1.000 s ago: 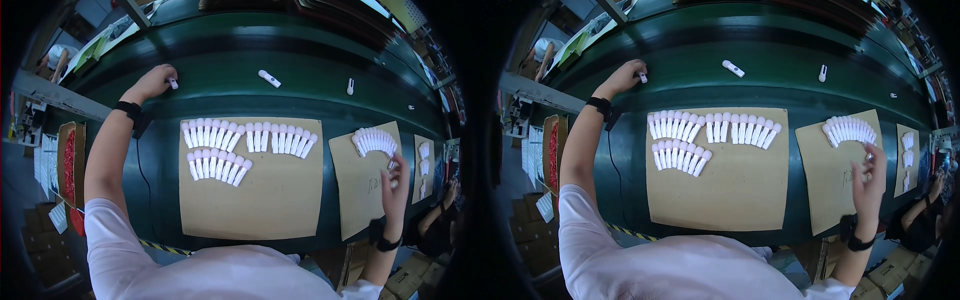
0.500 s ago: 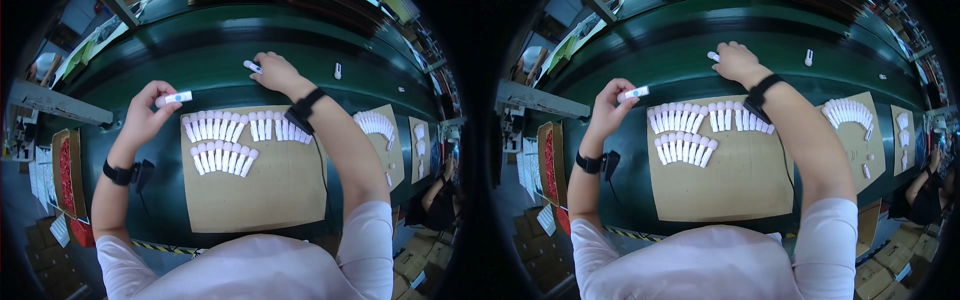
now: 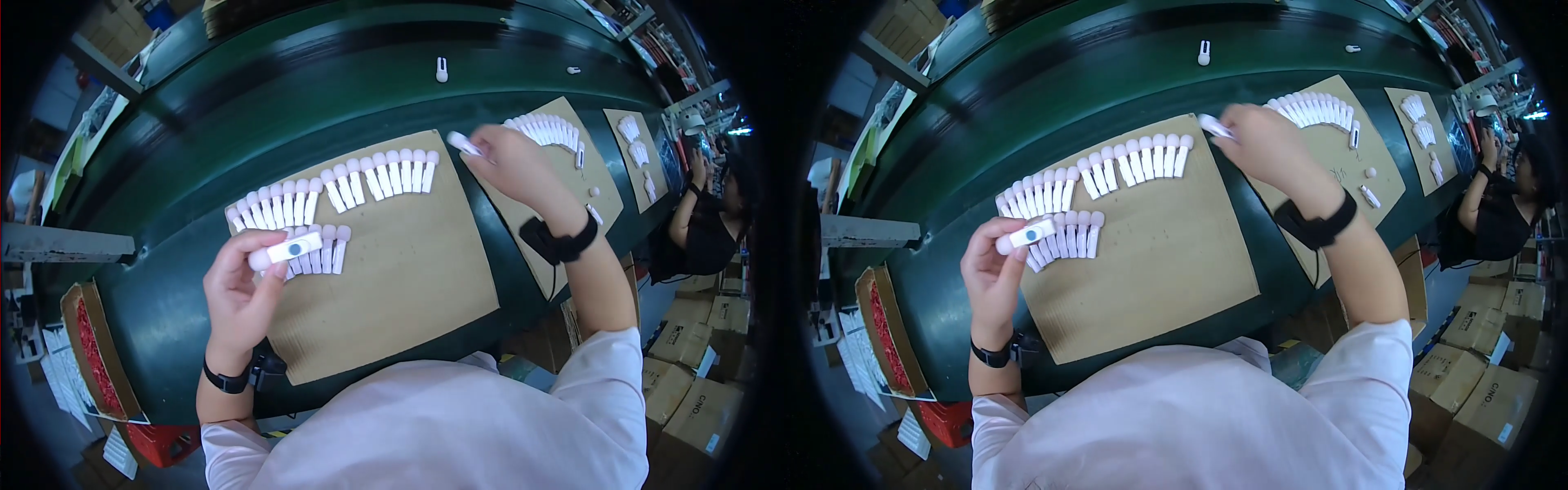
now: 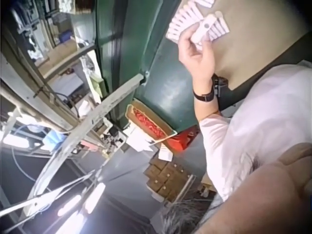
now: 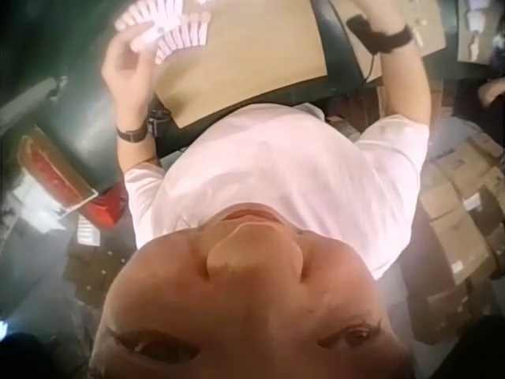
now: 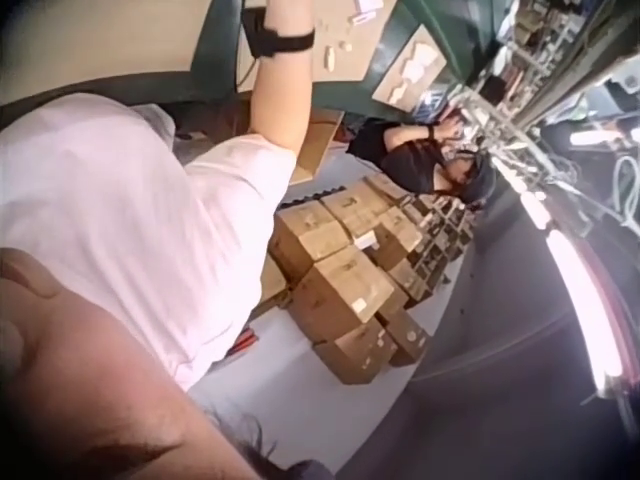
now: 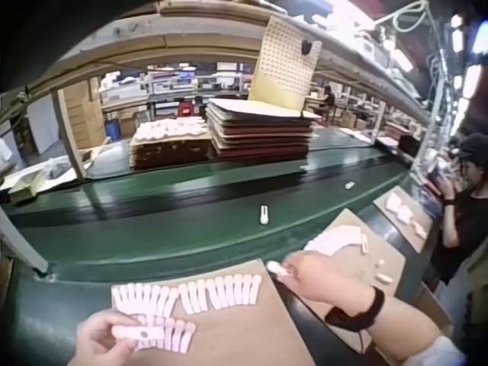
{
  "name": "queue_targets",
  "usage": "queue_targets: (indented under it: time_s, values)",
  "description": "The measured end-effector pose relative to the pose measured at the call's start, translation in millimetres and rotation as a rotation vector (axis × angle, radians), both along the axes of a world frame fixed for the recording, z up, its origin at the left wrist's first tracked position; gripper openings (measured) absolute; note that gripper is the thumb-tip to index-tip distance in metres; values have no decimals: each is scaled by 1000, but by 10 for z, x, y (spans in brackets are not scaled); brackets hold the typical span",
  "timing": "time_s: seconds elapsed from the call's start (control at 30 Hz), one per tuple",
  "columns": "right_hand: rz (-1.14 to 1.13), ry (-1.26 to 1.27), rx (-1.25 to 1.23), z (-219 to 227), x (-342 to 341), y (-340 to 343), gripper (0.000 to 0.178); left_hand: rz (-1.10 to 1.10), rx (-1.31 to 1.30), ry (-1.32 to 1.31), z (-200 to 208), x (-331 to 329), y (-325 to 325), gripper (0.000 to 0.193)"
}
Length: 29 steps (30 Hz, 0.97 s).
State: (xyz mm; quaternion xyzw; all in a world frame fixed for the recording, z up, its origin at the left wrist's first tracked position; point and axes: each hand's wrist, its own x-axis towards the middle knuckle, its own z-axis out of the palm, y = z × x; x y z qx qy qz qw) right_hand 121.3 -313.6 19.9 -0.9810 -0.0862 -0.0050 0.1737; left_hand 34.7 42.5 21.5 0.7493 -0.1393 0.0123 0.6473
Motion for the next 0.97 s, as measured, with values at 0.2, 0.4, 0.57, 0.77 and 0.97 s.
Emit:
queue_targets:
  time_s: [0.2,0.4,0.57,0.77,0.97]
  values:
    - [-106,-148,-219,-365,-440,-468,26,-68,-42,-23,-4,-122,-401,23]
    - [129,123,640,48,-888,151,29,-95,90,-132,26,-296,-622,24]
    - [284,440,1258,86,-1197,614,27,-104,125,-290,40,-394,-763,27]
    - [342,156,1079,33,-1331,721,20,-61,353,-346,56,-553,-709,27]
    - [397,-101,1006,-29,-1398,737,19,-89,150,-158,59,-567,-697,34]
